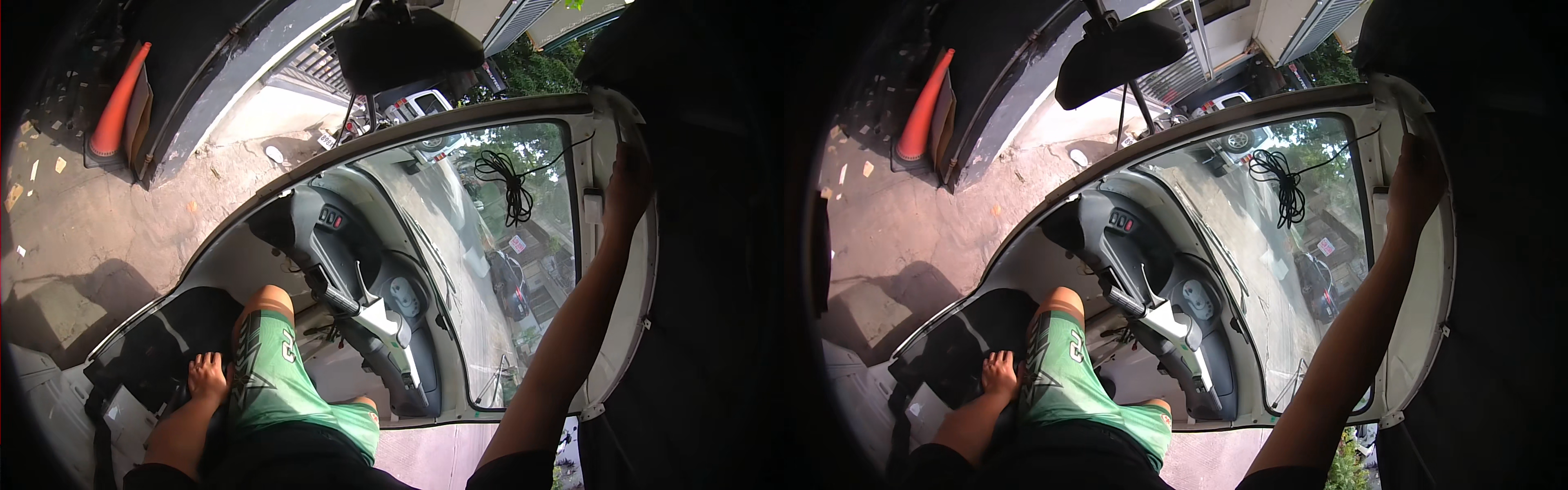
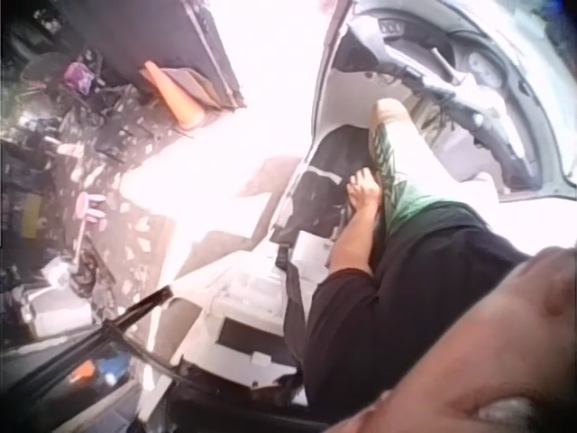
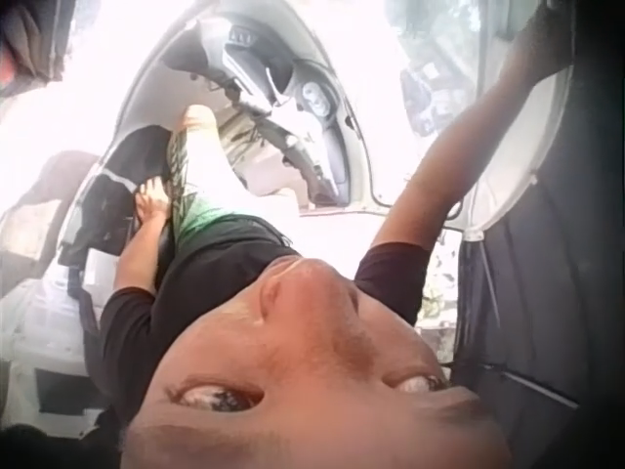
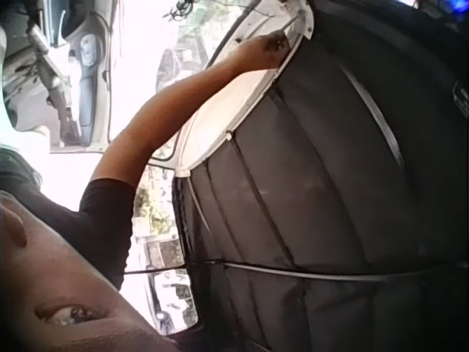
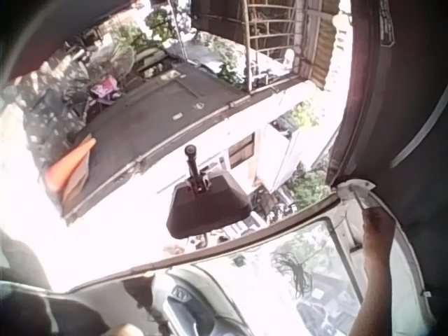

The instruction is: Gathering hardware and fastening it to the interior roof frame of a vehicle.

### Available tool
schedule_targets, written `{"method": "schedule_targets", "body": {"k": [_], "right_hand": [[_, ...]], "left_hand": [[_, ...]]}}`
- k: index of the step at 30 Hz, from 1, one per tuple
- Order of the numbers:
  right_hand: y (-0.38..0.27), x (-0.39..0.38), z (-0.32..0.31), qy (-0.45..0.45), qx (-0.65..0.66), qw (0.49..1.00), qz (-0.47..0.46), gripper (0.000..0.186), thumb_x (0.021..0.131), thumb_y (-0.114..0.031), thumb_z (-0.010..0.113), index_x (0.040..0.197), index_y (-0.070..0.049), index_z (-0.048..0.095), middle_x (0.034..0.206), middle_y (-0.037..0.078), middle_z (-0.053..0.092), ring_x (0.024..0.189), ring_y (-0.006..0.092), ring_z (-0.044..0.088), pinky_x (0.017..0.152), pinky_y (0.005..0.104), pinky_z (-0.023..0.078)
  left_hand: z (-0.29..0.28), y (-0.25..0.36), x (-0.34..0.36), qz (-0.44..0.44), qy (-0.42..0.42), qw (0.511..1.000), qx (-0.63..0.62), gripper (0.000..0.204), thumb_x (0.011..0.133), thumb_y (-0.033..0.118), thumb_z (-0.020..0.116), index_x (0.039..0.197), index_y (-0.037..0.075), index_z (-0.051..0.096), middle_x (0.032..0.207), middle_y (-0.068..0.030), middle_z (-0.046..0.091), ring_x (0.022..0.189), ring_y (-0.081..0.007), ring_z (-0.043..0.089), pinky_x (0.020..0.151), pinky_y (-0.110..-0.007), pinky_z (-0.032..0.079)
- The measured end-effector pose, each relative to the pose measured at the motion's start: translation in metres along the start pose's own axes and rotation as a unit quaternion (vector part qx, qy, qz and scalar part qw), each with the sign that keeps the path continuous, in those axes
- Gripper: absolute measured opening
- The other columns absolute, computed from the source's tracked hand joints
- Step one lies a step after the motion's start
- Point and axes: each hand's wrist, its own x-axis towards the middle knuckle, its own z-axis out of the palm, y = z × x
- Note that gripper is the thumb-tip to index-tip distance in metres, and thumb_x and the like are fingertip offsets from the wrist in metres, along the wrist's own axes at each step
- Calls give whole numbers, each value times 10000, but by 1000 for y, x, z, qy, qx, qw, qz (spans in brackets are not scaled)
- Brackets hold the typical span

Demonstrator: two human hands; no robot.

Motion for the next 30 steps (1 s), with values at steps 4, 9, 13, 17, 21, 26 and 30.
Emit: {"method": "schedule_targets", "body": {"k": [4, 9, 13, 17, 21, 26, 30], "right_hand": [[-18, 11, -9, -127, 71, 958, 249, 220, 931, -264, 658, 994, -55, 687, 671, -32, 521, 576, 55, 444, 519, 264, 338], [-59, -18, 35, 21, 148, 927, 344, 284, 906, -194, 583, 981, 46, 715, 898, 166, 697, 746, 213, 650, 668, 366, 484], [-66, -30, 96, 15, 225, 896, 383, 308, 943, -101, 504, 1204, 47, 578, 1060, 155, 656, 905, 255, 684, 706, 289, 593], [-125, -4, 108, -26, 206, 882, 423, 305, 989, -113, 480, 1260, 11, 546, 914, 59, 632, 767, 212, 640, 646, 313, 515], [-132, -8, 58, 89, 712, 523, 460, 171, 1016, -142, 498, 1134, -35, 558, 712, -19, 407, 548, 109, 313, 523, 278, 296], [-95, -25, 22, 10, 339, 811, 476, 265, 940, -255, 628, 1064, -36, 712, 853, 22, 633, 694, 146, 557, 610, 300, 420], [-28, -12, -4, 9, 78, 968, 239, 261, 906, -269, 655, 1022, -58, 755, 964, 122, 748, 896, 223, 722, 791, 360, 535]], "left_hand": [[-8, 2, -2, 2, 17, 1000, -14, 386, 917, 421, 537, 1045, 66, 613, 1100, -142, 632, 1094, -324, 565, 951, -441, 423], [-21, 2, -11, -8, 15, 1000, -24, 350, 915, 398, 549, 1019, 69, 608, 1086, -136, 634, 1074, -325, 568, 936, -444, 430], [-14, 9, -4, 29, 56, 997, -34, 310, 897, 373, 585, 998, 82, 614, 1053, -120, 643, 1045, -320, 575, 929, -454, 440], [-11, 4, -8, 29, 75, 996, -29, 295, 894, 368, 592, 990, 91, 622, 1033, -117, 648, 1027, -313, 584, 912, -458, 450], [-19, 8, -8, 9, 45, 999, -7, 296, 899, 372, 591, 1006, 98, 620, 1045, -103, 639, 1048, -294, 579, 927, -443, 441], [27, -18, 1, 8, 39, 999, 17, 291, 896, 366, 601, 1026, 106, 621, 1055, -82, 626, 1091, -273, 564, 952, -423, 427], [23, -12, 2, 26, 54, 998, 23, 275, 900, 340, 594, 1035, 102, 618, 1062, -88, 631, 1085, -281, 567, 949, -430, 428]]}}
